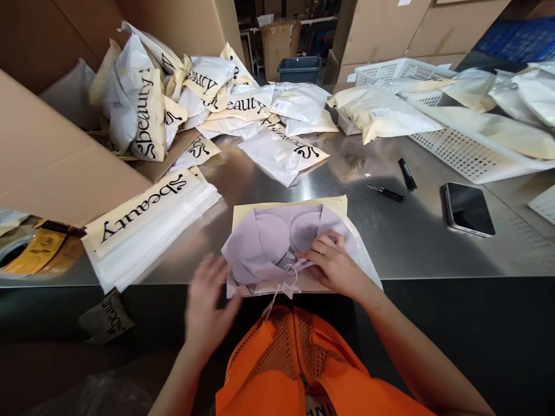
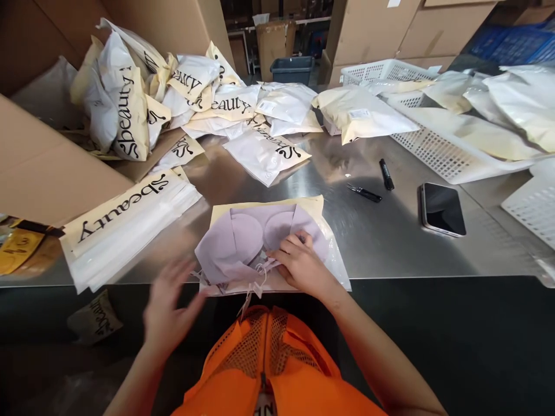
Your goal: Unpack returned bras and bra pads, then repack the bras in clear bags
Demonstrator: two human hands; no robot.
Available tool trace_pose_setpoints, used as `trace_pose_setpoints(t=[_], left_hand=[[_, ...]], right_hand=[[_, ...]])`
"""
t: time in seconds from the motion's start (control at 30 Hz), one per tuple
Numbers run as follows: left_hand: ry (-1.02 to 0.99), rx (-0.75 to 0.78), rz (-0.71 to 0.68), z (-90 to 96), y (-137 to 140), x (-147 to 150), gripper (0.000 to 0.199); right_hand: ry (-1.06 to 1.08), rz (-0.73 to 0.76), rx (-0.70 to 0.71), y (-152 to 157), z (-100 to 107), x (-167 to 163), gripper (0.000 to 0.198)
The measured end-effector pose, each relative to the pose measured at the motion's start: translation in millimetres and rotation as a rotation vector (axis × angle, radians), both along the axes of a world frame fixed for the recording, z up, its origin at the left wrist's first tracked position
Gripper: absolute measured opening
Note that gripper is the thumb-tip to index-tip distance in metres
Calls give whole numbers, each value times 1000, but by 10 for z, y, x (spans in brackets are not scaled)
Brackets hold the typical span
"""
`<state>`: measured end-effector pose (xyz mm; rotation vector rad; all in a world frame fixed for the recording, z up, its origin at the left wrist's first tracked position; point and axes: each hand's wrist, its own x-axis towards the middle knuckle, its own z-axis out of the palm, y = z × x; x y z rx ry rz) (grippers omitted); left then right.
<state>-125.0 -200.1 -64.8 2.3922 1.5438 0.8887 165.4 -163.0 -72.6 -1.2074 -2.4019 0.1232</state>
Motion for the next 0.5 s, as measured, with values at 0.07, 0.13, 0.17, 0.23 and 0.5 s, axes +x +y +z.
trace_pose_setpoints(t=[0.07,0.13,0.17,0.23,0.5], left_hand=[[182,33,-196,-43,164,270,37],[302,28,-379,-53,354,505,24],[285,10,-427,-37,432,574,19],[89,-61,-406,29,535,594,18],[-788,-459,35,185,520,316,31]], right_hand=[[92,-17,-30,-29,50,51,24],[169,-58,-2,-90,90,176,28],[198,-88,29,-127,100,253,32],[223,-179,111,-206,103,408,40],[536,-162,241,-240,226,392,27]])
